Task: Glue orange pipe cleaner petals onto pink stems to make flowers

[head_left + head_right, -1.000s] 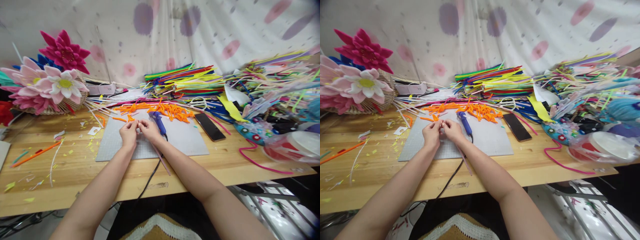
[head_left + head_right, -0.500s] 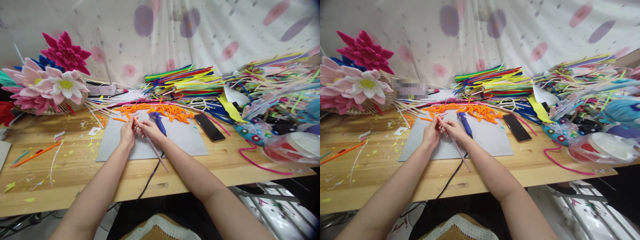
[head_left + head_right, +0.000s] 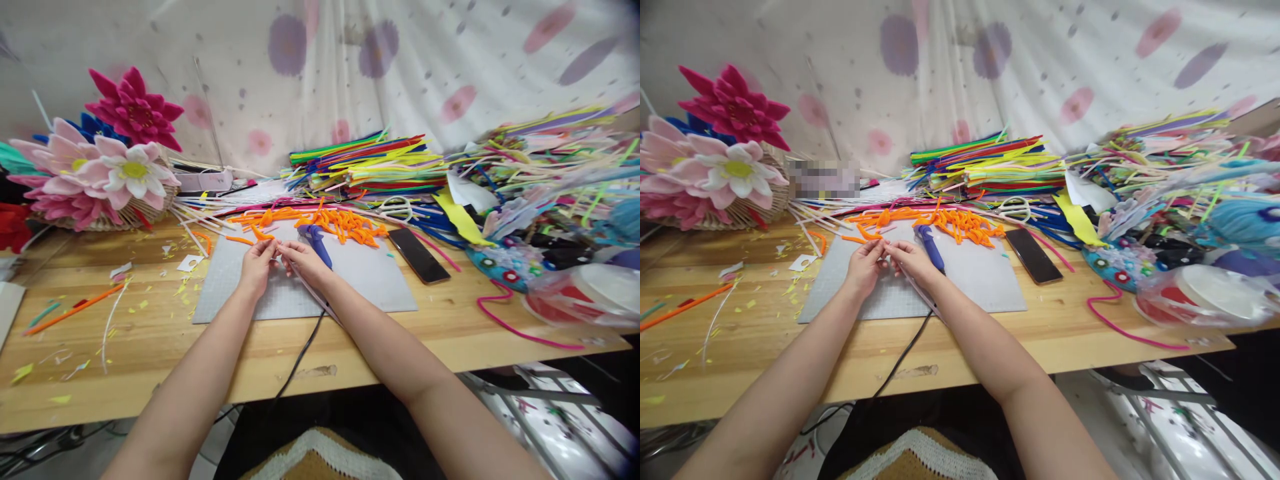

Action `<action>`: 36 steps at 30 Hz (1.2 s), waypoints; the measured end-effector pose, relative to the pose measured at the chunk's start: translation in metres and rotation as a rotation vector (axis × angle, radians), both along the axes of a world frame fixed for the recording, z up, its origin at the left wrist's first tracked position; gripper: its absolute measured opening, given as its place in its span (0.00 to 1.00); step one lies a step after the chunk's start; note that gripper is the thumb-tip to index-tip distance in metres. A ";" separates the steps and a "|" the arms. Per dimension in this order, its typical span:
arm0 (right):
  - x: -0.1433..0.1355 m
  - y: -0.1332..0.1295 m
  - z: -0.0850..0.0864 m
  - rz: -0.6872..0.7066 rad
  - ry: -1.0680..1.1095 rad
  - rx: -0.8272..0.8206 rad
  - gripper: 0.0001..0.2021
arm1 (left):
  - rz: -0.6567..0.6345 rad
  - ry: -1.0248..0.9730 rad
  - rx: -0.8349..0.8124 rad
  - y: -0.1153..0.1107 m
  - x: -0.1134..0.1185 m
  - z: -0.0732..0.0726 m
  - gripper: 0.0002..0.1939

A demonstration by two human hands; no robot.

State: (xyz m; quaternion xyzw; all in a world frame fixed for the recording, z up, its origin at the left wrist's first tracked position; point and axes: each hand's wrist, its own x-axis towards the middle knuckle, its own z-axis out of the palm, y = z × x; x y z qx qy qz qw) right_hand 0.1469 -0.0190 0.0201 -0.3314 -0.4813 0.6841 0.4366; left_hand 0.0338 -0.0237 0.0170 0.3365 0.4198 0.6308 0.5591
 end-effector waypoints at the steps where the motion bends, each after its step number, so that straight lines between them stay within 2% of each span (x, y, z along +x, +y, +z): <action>1: -0.001 0.000 0.000 -0.004 -0.003 0.008 0.15 | -0.001 0.004 0.003 -0.001 0.000 0.001 0.16; 6: -0.002 0.001 -0.001 -0.006 0.021 0.052 0.16 | -0.066 0.026 -0.009 -0.003 0.002 0.003 0.17; 10: -0.001 0.002 -0.003 0.003 0.002 0.090 0.14 | 0.004 -0.007 -0.021 -0.004 0.006 0.003 0.17; 20: -0.004 -0.001 -0.004 0.006 -0.055 0.114 0.14 | 0.055 -0.118 -0.053 -0.002 0.006 0.002 0.13; 27: -0.010 -0.001 -0.008 -0.053 -0.090 0.109 0.16 | 0.002 -0.141 -0.072 -0.001 0.005 0.001 0.14; 32: -0.008 0.000 -0.006 -0.080 -0.185 0.059 0.15 | -0.035 -0.243 -0.137 0.003 -0.005 0.008 0.06; 36: 0.003 0.000 0.002 -0.001 -0.227 0.070 0.14 | -0.091 -0.358 -0.188 0.007 -0.022 0.017 0.09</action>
